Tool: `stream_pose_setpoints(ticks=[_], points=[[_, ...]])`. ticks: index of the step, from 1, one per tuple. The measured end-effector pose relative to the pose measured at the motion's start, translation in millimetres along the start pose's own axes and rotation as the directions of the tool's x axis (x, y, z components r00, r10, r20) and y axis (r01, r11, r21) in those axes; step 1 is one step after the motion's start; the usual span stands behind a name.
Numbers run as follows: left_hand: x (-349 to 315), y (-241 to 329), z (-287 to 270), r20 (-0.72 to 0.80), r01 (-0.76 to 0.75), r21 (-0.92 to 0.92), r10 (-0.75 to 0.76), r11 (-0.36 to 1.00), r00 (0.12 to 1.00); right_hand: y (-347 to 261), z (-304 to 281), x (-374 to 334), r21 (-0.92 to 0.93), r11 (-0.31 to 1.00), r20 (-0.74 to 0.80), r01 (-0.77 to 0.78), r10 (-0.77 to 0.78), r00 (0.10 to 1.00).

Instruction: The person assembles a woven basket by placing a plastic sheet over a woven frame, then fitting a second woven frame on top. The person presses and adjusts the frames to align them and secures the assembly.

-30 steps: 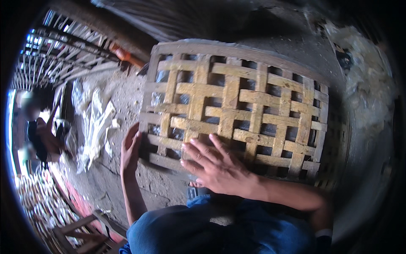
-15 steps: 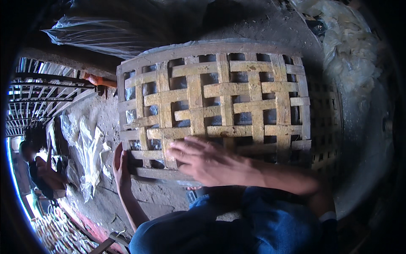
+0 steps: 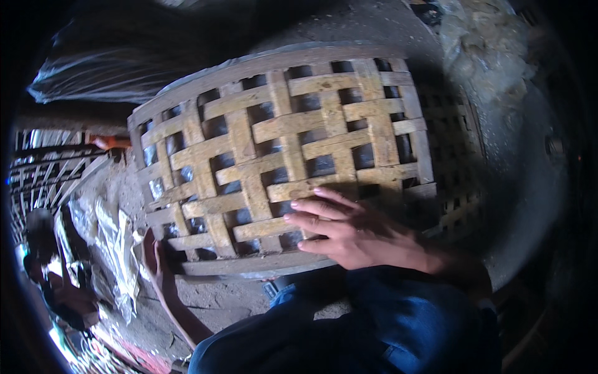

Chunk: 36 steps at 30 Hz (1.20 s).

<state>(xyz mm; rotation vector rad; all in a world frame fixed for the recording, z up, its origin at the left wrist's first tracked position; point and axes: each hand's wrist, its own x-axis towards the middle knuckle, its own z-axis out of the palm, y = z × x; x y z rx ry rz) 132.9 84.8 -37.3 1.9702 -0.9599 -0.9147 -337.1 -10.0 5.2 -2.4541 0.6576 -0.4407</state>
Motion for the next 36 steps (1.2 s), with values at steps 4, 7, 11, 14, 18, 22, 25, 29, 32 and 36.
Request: stream_pose_setpoints(ticks=[4, 7, 11, 14, 18, 22, 25, 29, 32, 36], points=[[3, -6, -5, -0.031, -0.028, -0.002, 0.028, 1.0, 0.999, 3, 4, -9, 0.093, 0.996, -0.122, -0.005, 0.016, 0.992], [8, -14, -3, -0.029, -0.029, -0.012, 0.029, 1.0, 0.999, 7, 2, -25, 0.124, 0.992, -0.179, -0.03, 0.052, 0.983], [8, -20, -16, -0.06, -0.03, -0.014, 0.03, 0.999, 0.998, 13, -11, -52, 0.134, 0.989, -0.227, -0.069, 0.098, 0.969], [16, -28, -12, -0.047, -0.022, -0.029, 0.02, 0.999, 0.999, 20, -28, -79, 0.174, 0.978, -0.314, -0.118, 0.169, 0.934], [19, -34, -25, -0.094, -0.015, -0.032, 0.012, 0.999, 0.996, 66, -48, -106, 0.188, 0.978, -0.579, -0.09, 0.185, 0.794], [26, -51, -39, -0.148, -0.003, -0.05, -0.004, 0.999, 0.989, 165, -87, -143, 0.419, 0.822, -0.665, -0.386, 0.568, 0.485], [41, -74, -39, -0.161, 0.027, -0.088, -0.041, 0.996, 0.986, 276, -100, -196, 0.454, 0.652, -0.7, -0.606, 0.683, 0.21], [51, -105, -64, -0.189, 0.092, -0.247, -0.141, 0.965, 0.972, 356, -106, -232, 0.261, 0.17, -0.597, -0.95, 0.802, -0.021], [33, -86, -43, -0.23, 0.031, 0.027, -0.024, 0.999, 0.973, 381, -100, -241, -0.003, 0.076, -0.613, -0.997, 0.788, 0.062], [20, -81, -38, -0.262, 0.086, -0.042, -0.094, 0.995, 0.961, 415, -102, -247, -0.095, 0.056, -0.536, -0.994, 0.838, 0.099]])
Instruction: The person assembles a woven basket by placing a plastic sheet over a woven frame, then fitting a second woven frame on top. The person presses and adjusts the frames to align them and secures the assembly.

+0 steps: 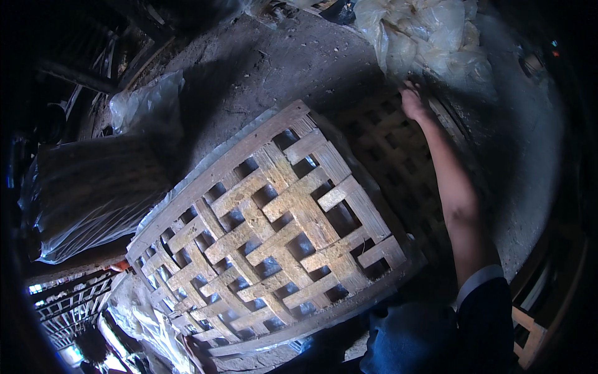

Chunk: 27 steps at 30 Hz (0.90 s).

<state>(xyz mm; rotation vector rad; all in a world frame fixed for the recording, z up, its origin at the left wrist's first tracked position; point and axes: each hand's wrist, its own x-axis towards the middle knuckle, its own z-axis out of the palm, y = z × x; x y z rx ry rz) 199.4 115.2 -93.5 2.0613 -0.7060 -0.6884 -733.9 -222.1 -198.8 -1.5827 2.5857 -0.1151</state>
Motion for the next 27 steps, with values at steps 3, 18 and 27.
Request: stream_pose_setpoints(ticks=[3, 18, 27], points=[[28, -25, -44, 0.054, 0.087, -0.01, -0.086, 0.996, 0.995, -8, 12, 21, -0.045, 0.998, 0.058, 0.033, -0.031, 0.998], [15, 21, 0, 0.189, -0.165, 0.149, 0.136, 0.975, 0.973, -58, -118, -20, 0.645, 0.695, -0.413, 0.318, -0.032, 0.91], [-25, 249, 44, 0.339, -0.804, 0.418, 0.748, 0.423, 0.57, -177, -331, -47, 0.708, 0.279, -0.642, 0.649, -0.13, 0.756]])
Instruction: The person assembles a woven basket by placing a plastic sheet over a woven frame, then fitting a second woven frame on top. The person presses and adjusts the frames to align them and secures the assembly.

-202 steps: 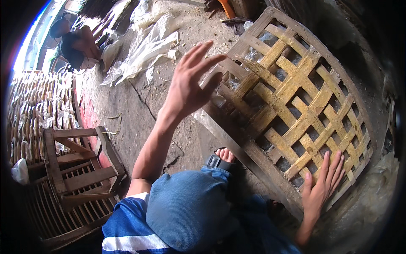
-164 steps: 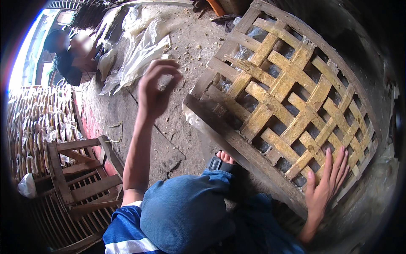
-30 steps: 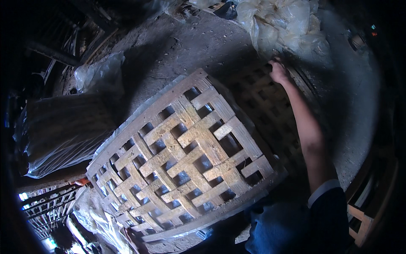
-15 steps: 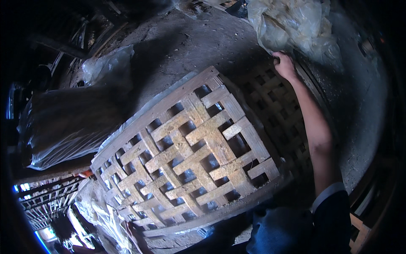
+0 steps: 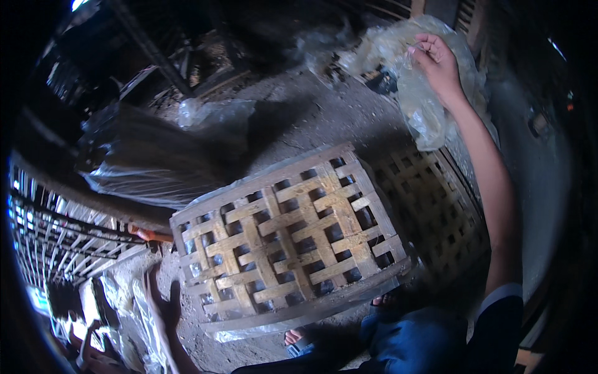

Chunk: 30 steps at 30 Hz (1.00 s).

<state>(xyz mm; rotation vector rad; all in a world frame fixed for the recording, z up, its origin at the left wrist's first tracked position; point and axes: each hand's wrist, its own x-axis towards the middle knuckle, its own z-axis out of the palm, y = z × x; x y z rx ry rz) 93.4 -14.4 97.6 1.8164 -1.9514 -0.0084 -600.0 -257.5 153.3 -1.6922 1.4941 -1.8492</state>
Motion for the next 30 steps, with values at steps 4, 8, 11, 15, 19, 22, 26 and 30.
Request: stream_pose_setpoints(ticks=[4, 8, 11, 15, 19, 22, 26, 30], points=[[123, 133, -7, 0.037, -0.371, -0.289, 0.397, 0.883, 0.917, -103, 42, 41, 0.099, 0.993, 0.081, 0.066, -0.074, 0.994], [217, 260, 24, 0.236, -0.23, -0.584, 0.434, 0.779, 0.87, -143, 90, 81, 0.295, 0.953, 0.037, 0.064, -0.079, 0.996], [227, 307, 45, 0.017, -0.358, -0.605, 0.462, 0.711, 0.887, -169, 134, 63, 0.426, 0.904, -0.046, 0.017, 0.002, 0.999], [209, 304, 78, -0.206, -0.502, -0.571, 0.479, 0.649, 0.853, -172, 152, 9, 0.626, 0.779, 0.002, -0.028, 0.035, 0.999], [206, 270, 103, -0.036, -0.312, -0.699, 0.405, 0.643, 0.914, -156, 155, -27, 0.614, 0.783, 0.101, -0.096, 0.042, 0.994], [211, 259, 105, -0.019, -0.26, -0.737, 0.365, 0.624, 0.931, -147, 151, -29, 0.59, 0.8, 0.105, -0.11, 0.058, 0.993], [230, 243, 105, -0.039, -0.086, -0.953, 0.165, 0.291, 0.985, -140, 150, -26, 0.47, 0.882, 0.068, -0.036, 0.004, 0.998], [251, 202, 84, 0.174, 0.162, -0.982, 0.12, 0.101, 0.977, -129, 149, -28, 0.51, 0.86, 0.07, -0.024, -0.013, 0.997]])
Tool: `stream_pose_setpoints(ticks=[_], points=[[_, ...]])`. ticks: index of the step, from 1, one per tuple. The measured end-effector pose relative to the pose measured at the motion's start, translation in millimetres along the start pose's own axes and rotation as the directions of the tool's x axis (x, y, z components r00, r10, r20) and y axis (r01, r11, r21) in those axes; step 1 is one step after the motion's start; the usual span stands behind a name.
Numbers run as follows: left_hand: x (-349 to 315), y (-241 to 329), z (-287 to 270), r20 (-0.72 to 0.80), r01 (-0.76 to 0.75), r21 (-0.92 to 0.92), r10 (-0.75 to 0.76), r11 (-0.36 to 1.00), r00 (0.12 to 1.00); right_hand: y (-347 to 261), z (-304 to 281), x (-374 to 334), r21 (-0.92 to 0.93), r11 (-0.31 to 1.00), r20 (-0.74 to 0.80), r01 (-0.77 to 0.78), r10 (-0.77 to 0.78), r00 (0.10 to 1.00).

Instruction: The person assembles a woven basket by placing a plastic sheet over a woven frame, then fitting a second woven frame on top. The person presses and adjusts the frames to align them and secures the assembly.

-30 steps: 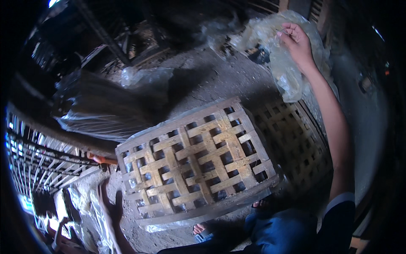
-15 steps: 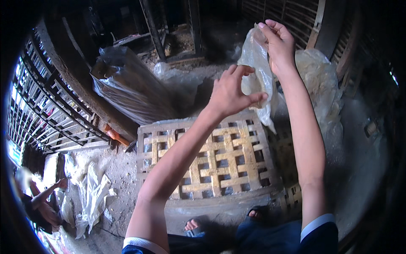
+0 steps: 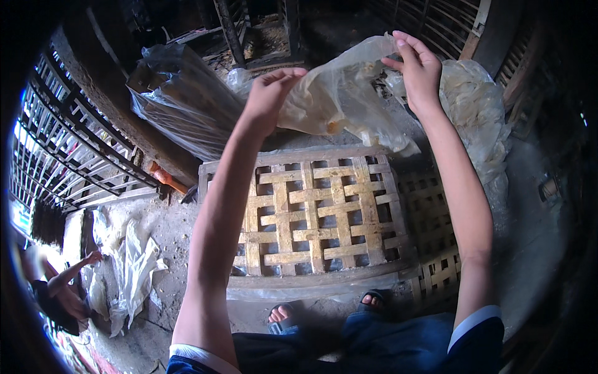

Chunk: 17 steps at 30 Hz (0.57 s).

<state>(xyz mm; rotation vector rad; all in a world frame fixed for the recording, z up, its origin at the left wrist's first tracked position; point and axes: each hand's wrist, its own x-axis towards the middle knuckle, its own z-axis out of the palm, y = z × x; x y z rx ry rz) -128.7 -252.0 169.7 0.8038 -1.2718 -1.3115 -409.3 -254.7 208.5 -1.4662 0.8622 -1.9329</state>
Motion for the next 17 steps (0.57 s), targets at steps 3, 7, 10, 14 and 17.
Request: stream_pose_setpoints(ticks=[3, 7, 10, 14, 17], points=[[1, 5, -30, 0.019, -0.03, -0.092, 0.032, 0.995, 0.999, 14, -20, 6, -0.064, 0.997, 0.051, 0.036, -0.033, 0.998], [-8, 10, -41, -0.072, -0.022, -0.073, 0.017, 0.997, 0.997, 35, -38, 14, -0.175, 0.979, 0.077, 0.104, -0.092, 0.993], [-6, 8, -52, -0.193, -0.01, -0.097, -0.009, 0.995, 0.981, 43, -42, 15, -0.282, 0.954, 0.049, 0.099, -0.089, 0.995], [6, 8, -86, -0.16, -0.053, -0.165, 0.026, 0.985, 0.987, 43, -37, 14, -0.341, 0.94, -0.074, -0.002, -0.024, 0.997], [9, 10, -91, -0.151, -0.083, -0.175, 0.057, 0.981, 0.987, 49, -49, 23, -0.363, 0.931, -0.099, 0.029, -0.07, 0.993]])
